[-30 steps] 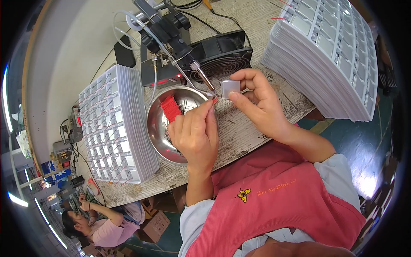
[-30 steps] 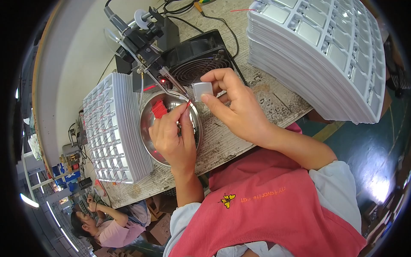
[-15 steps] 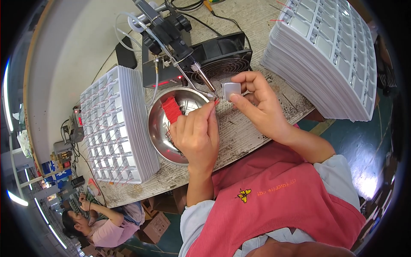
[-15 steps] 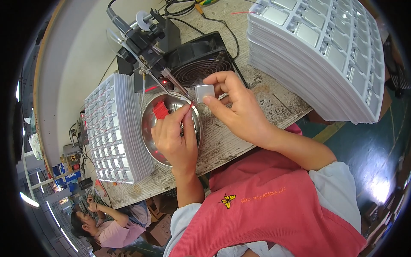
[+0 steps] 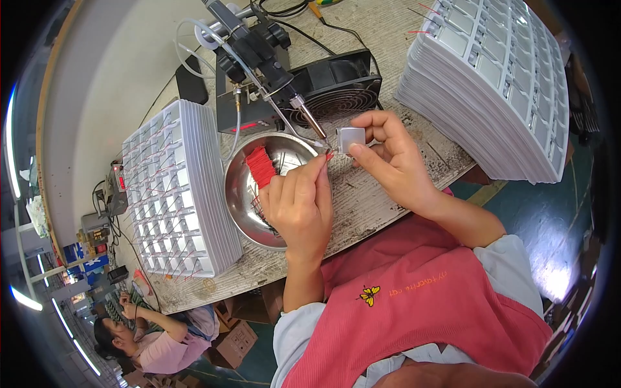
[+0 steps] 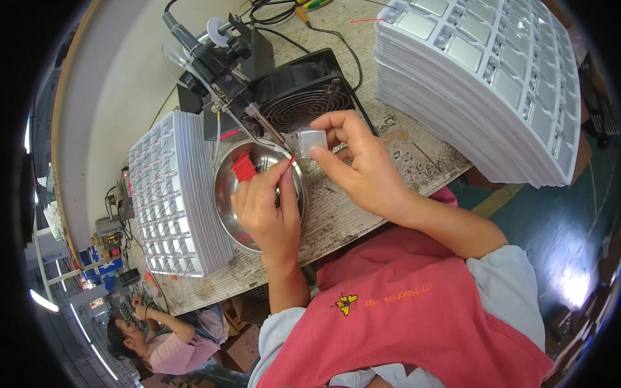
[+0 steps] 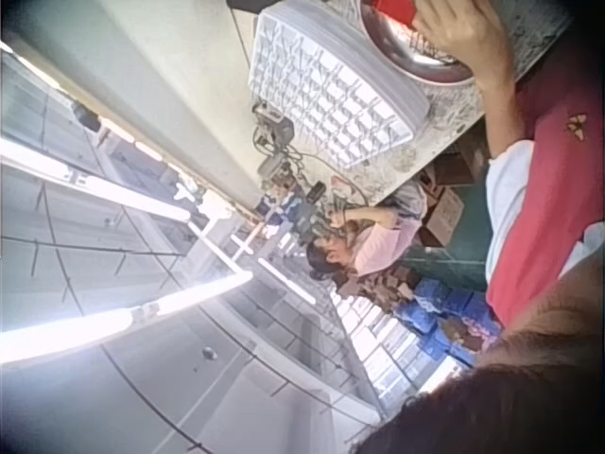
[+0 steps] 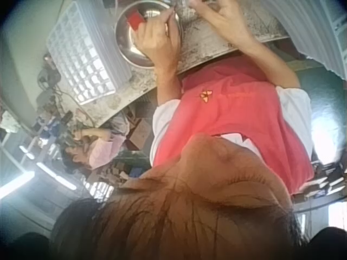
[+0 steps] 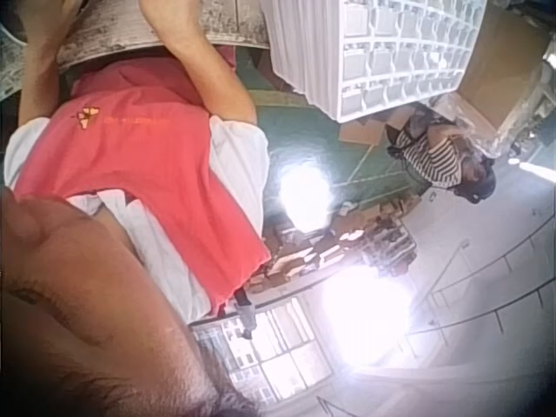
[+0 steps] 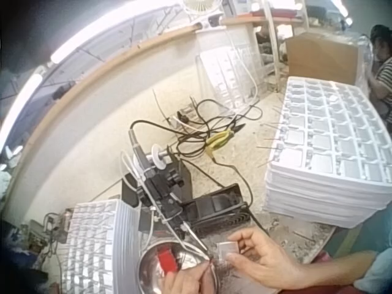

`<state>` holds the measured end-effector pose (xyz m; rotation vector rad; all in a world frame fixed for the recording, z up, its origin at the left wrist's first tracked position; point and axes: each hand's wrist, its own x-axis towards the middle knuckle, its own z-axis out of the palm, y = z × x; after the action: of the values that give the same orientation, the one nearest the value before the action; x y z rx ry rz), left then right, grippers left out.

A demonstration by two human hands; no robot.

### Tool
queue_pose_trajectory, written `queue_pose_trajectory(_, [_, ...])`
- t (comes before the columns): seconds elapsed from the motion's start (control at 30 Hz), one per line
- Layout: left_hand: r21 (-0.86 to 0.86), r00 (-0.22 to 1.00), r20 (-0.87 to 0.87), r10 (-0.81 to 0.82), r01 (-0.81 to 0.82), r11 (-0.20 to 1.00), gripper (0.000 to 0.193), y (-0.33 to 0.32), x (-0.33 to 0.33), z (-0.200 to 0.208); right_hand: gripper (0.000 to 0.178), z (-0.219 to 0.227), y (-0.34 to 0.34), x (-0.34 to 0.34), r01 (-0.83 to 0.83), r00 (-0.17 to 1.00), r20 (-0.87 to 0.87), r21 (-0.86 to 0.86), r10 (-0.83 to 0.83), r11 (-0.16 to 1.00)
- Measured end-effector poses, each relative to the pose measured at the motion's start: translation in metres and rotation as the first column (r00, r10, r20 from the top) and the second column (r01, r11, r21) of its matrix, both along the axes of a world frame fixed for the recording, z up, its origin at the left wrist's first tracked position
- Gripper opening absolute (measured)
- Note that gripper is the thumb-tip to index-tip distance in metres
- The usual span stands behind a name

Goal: The person solders electronic components onto small rectangular parts at a workbench using a soldering iron and soldering wire.

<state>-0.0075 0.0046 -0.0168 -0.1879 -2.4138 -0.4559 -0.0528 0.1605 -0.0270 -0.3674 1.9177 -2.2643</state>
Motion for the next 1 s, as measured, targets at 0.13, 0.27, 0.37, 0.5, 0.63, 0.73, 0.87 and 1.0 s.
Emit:
queue_pose_trajectory(0.13, [0.011, 1.000, -0.008, -0.007, 0.007, 1.000, 0.018, 0.000, 0.000, 0.000, 0.031, -0.002, 0.000, 0.000, -0.004, 1.000, 0.007, -0.021, 0.004, 1.000])
queue_pose_trajectory(0.27, [0.019, 1.000, 0.013, 0.000, 0.000, 1.000, 0.015, 0.001, 0.001, 0.003, 0.031, -0.006, 0.000, -0.001, 0.018, 1.000, 0.010, -0.070, -0.017, 0.997])
queue_pose_trajectory(0.37, [0.034, 1.000, 0.017, 0.014, -0.015, 0.999, 0.015, -0.002, 0.004, 0.001, 0.030, -0.007, 0.005, -0.007, 0.054, 0.998, -0.018, -0.070, -0.055, 0.996])
queue_pose_trajectory(0.5, [0.050, 0.999, 0.027, 0.047, -0.048, 0.998, 0.017, -0.005, 0.008, 0.001, 0.028, -0.009, 0.016, -0.011, 0.081, 0.997, -0.014, -0.012, -0.081, 0.997])
queue_pose_trajectory(0.63, [0.060, 0.999, -0.003, 0.054, -0.054, 0.997, 0.017, -0.005, 0.009, 0.002, 0.027, -0.006, 0.015, -0.007, -0.007, 1.000, -0.014, 0.059, 0.008, 0.998])
queue_pose_trajectory(0.73, [0.057, 0.999, -0.035, 0.034, -0.032, 0.998, 0.018, -0.004, 0.008, 0.002, 0.028, -0.003, 0.012, 0.000, -0.061, 0.998, -0.011, 0.089, 0.062, 0.994])
queue_pose_trajectory(0.87, [0.066, 0.998, -0.051, 0.031, -0.028, 0.997, 0.019, -0.002, 0.008, 0.003, 0.029, -0.001, 0.008, 0.002, -0.066, 0.996, -0.053, 0.115, 0.073, 0.991])
queue_pose_trajectory(1.0, [0.063, 0.999, -0.042, 0.026, -0.023, 0.998, 0.019, -0.001, 0.007, 0.004, 0.030, 0.000, 0.007, 0.001, -0.062, 0.997, -0.036, 0.093, 0.065, 0.994])
